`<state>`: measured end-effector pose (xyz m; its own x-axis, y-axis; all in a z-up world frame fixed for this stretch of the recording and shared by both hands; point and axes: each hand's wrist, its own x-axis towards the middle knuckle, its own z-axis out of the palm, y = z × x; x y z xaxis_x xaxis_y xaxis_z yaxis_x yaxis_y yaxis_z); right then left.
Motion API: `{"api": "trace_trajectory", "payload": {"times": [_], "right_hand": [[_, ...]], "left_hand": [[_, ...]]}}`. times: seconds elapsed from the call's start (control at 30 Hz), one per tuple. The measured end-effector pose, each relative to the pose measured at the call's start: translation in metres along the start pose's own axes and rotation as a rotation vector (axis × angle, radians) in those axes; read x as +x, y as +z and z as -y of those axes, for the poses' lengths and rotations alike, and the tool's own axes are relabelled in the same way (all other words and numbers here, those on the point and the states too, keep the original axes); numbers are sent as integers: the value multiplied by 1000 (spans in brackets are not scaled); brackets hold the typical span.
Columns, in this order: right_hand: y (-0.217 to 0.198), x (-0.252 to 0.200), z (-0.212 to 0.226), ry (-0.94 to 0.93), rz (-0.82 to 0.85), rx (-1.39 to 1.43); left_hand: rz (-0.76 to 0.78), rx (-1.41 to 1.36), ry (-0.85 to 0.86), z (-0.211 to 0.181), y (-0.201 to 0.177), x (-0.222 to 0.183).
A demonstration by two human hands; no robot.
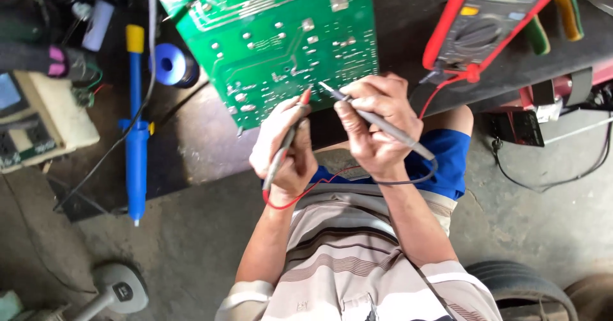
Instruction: Testing and inspecting a circuit board using a multimeter at a repair bench.
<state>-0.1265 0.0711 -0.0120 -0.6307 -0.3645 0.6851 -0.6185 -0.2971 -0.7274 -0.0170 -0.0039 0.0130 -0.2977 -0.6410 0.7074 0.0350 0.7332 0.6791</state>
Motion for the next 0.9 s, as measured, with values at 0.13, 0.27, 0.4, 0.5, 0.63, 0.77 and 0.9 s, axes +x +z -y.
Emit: {"api": "trace_trajectory", "payload": {"times": [0.13, 0.27, 0.4, 0.5, 0.63, 0.77, 0.9], "right_hand": [[-9, -5, -5, -7, 41, 76], [-6, -12, -11, -51, -14, 102], [-7, -15, -15, -89, -13, 126], [-6, -15, -14, -93, -12, 124], [-6, -15, -13, -78, -12, 124], [-6, -16, -13, -73, -14, 126], [-6, -15, -11, -69, -8, 130]], "left_hand": [[-56, -90, 10, 3, -8, -15], [-66, -87, 10, 2, -26, -29], [-60, -60, 7, 3, -41, -35], [-25, -33, 9, 8, -54, -38], [-11, -29, 30, 10, -59, -35], [-11, -36, 50, 15, -55, -31], [6, -105, 65, 17, -57, -36]]}}
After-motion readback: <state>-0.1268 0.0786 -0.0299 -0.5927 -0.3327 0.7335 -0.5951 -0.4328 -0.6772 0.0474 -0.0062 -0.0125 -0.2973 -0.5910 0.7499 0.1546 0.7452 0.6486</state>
